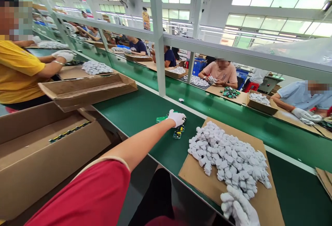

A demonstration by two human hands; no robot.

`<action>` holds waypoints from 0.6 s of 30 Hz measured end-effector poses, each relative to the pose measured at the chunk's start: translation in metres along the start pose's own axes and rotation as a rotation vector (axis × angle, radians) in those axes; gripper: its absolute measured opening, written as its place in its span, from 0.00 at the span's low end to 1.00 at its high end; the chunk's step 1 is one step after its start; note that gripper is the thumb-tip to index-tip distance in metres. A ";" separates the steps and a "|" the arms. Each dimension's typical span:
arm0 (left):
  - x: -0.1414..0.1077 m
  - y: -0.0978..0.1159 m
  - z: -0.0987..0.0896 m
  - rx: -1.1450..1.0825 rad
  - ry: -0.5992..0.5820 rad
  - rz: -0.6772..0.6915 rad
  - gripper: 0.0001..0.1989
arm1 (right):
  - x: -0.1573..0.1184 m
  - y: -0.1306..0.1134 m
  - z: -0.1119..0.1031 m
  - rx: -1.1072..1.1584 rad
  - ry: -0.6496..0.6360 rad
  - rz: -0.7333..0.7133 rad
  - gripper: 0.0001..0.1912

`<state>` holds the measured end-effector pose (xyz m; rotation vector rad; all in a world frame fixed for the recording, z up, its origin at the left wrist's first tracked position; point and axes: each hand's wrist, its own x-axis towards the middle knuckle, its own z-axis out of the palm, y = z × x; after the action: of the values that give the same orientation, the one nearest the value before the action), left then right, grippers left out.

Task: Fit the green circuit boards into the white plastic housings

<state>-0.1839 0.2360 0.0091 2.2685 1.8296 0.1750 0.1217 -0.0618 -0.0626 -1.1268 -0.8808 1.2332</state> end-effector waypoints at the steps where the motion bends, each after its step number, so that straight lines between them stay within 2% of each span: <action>1: -0.002 0.003 0.000 -0.025 0.031 -0.005 0.14 | 0.000 0.000 0.000 0.009 -0.019 -0.011 0.17; 3: -0.008 0.010 -0.001 -0.096 0.105 -0.003 0.11 | -0.001 -0.002 0.002 0.003 -0.067 -0.010 0.17; 6: -0.022 0.026 -0.001 -0.244 0.216 0.040 0.17 | -0.002 -0.004 0.004 0.012 -0.107 -0.024 0.16; 9: -0.059 0.052 0.001 -0.506 0.233 0.107 0.22 | -0.008 -0.007 0.005 -0.031 -0.089 -0.053 0.17; 10: -0.077 0.063 0.003 -0.852 0.183 0.117 0.21 | -0.011 -0.009 0.004 -0.069 -0.063 -0.070 0.17; 11: -0.097 0.075 0.007 -1.192 0.062 0.129 0.21 | -0.014 -0.012 0.000 -0.127 -0.017 -0.095 0.16; 13: -0.137 0.099 0.019 -1.630 -0.212 0.046 0.17 | -0.016 -0.019 -0.012 -0.324 0.162 -0.194 0.15; 14: -0.156 0.111 0.027 -1.748 -0.358 -0.020 0.17 | -0.014 -0.023 -0.021 -0.465 0.273 -0.259 0.14; 16: -0.184 0.131 0.045 -1.881 -0.577 -0.131 0.14 | -0.006 -0.031 -0.038 -0.785 0.456 -0.385 0.14; 18: -0.200 0.148 0.063 -1.939 -0.727 -0.198 0.13 | 0.006 -0.035 -0.052 -1.047 0.509 -0.418 0.17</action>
<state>-0.0725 0.0053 -0.0068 0.5621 0.6222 0.6044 0.1808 -0.0640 -0.0416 -1.8267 -1.3006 0.0381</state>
